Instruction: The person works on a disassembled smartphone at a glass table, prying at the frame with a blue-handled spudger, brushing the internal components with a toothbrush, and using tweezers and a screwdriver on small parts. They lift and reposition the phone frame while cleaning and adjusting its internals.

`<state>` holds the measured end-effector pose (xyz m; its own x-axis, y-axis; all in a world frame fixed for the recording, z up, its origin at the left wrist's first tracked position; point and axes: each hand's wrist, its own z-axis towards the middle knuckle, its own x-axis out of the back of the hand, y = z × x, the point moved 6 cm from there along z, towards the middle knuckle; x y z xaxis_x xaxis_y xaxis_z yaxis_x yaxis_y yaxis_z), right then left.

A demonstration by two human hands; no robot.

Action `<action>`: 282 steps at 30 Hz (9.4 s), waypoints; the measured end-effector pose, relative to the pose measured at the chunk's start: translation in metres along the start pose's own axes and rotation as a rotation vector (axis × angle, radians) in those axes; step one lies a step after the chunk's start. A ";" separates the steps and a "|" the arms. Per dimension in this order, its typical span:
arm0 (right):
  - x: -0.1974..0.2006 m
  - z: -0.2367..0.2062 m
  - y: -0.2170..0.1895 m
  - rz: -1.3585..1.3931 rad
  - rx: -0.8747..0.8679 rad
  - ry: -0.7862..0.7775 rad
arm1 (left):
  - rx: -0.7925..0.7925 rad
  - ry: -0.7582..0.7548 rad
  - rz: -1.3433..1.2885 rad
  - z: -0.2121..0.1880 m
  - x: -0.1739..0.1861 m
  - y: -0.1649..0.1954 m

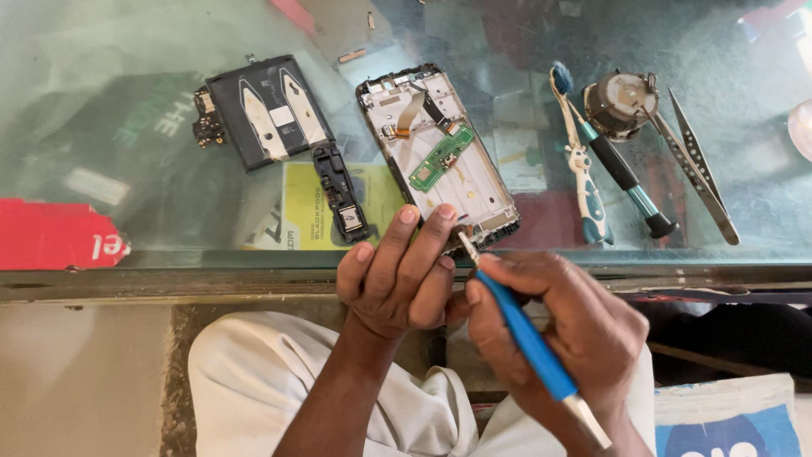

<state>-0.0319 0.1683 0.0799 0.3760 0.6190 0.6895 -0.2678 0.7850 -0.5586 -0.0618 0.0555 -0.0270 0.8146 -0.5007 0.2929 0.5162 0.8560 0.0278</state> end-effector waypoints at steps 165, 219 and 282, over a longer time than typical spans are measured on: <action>0.007 -0.030 0.012 0.162 -0.005 0.164 | -0.010 0.039 0.067 -0.002 -0.005 0.003; 0.070 0.024 0.085 -0.495 -0.236 0.155 | 0.002 0.026 0.017 -0.001 -0.004 0.000; -0.014 -0.082 0.080 1.099 -0.393 0.342 | 0.000 0.034 0.066 -0.002 -0.004 0.003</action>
<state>0.0142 0.2205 -0.0123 0.3480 0.8642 -0.3635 -0.3263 -0.2519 -0.9111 -0.0628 0.0594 -0.0298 0.8555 -0.4471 0.2612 0.4610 0.8874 0.0092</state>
